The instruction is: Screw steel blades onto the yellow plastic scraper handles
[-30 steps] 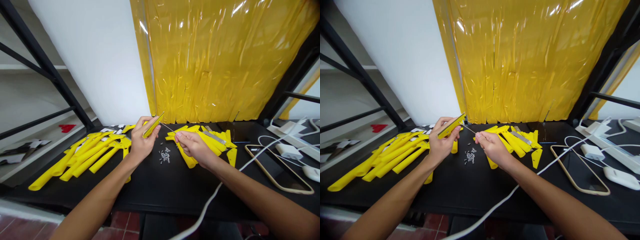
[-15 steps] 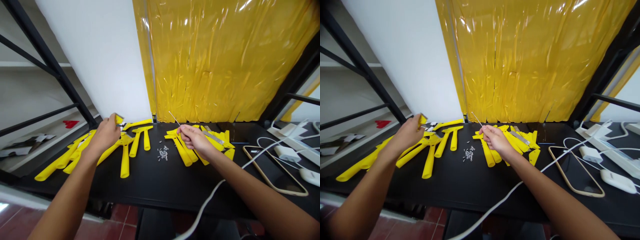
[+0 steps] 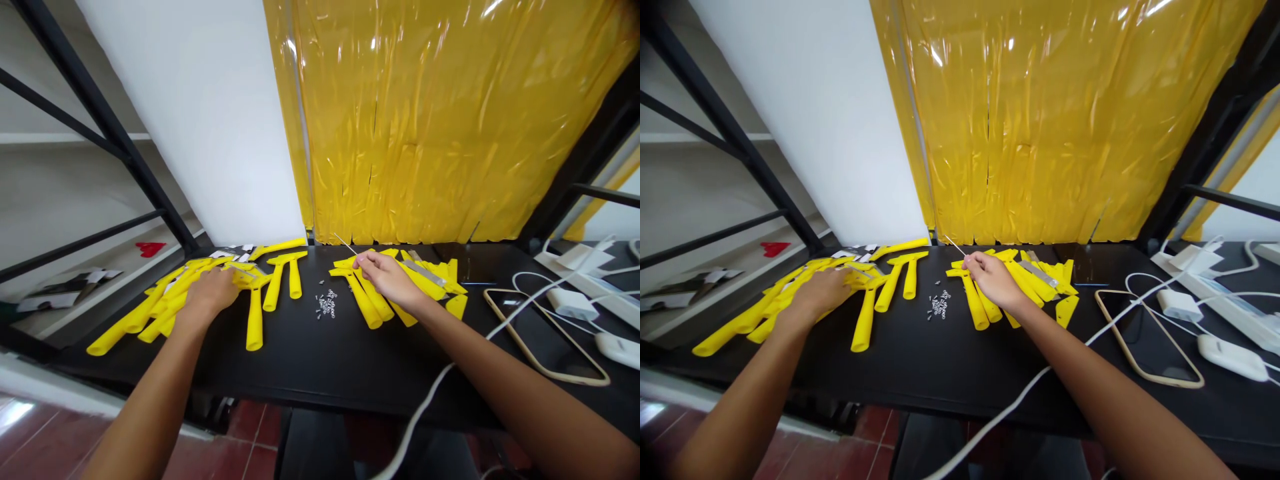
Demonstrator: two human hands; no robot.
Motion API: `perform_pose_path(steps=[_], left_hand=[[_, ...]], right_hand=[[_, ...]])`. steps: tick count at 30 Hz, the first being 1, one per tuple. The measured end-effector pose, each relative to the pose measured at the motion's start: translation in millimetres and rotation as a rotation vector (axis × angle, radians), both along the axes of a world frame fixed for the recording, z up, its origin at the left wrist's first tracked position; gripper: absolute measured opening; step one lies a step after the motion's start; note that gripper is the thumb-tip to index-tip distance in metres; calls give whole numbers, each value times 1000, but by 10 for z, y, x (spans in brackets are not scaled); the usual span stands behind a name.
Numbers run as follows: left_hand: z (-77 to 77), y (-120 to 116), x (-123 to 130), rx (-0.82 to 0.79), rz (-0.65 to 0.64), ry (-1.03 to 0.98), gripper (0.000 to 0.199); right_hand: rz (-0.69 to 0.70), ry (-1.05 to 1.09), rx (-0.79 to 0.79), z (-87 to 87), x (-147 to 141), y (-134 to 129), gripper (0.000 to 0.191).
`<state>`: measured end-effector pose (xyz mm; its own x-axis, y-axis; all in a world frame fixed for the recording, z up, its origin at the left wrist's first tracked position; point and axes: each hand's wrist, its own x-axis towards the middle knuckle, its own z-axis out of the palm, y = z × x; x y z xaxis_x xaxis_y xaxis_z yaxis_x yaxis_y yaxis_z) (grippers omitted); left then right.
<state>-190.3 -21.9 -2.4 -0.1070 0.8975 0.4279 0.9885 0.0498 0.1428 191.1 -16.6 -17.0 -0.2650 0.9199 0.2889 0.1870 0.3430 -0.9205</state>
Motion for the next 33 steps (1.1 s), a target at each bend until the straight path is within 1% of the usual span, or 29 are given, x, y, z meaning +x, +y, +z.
perform_pose_path(steps=[2,3,5,6,7,9,11,14,17,19,21,22,24,25,26,27,29,30,31,33], left_hand=[[92,60,154,-47,65,92,31],[145,118,267,-61,65,121,35],[236,284,529,-224,17,154,40],[262,381,658,-352,-11,128,40],[271,476,772,-402,-32,115,40],[244,635,931,-446,-51,103,40],[188,720,983,-450,-47,110,40],[145,718,929,-419,-38,125,43],[208,638,883,-345,-40,121,50],[279,570,926,-253,-84,93,54],[334,498,1031,-144,-181,15,57],[348,463,1098,-106,-231,-52,61],[350,397,1237,-68,-346,-219,73],[342,369,1298,-58,-398,-291,75],[331,344,1351,-50,-442,-334,74],[319,322,1392,-45,-478,-352,71],[298,290,1443,-37,-539,-345,62],[289,279,1456,-36,-572,-337,59],[280,272,1462,-34,-604,-335,58],[259,264,1469,-20,-656,-340,58]], right_hand=[[-26,-15,24,-40,5,33,31],[-45,-29,37,-56,5,43,29],[-97,-69,71,-74,6,50,25],[-122,-92,92,-75,7,48,23],[-146,-114,115,-71,10,42,21],[-184,-154,140,-53,19,28,17],[-220,-184,129,-30,28,14,16],[-248,-213,103,-15,17,10,23],[-224,-184,77,-14,-7,35,30],[-224,-135,57,15,29,75,33],[-269,-136,84,83,159,135,35],[-305,-183,118,128,265,172,35],[-468,-387,201,218,536,252,35],[-534,-520,205,251,683,291,33],[-608,-641,171,273,823,327,32],[-634,-756,105,280,946,360,32],[-615,-963,-80,257,1119,412,39],[-601,-1034,-147,232,1168,432,42],[-594,-1084,-198,204,1194,450,42],[-584,-1133,-251,143,1209,484,36]])
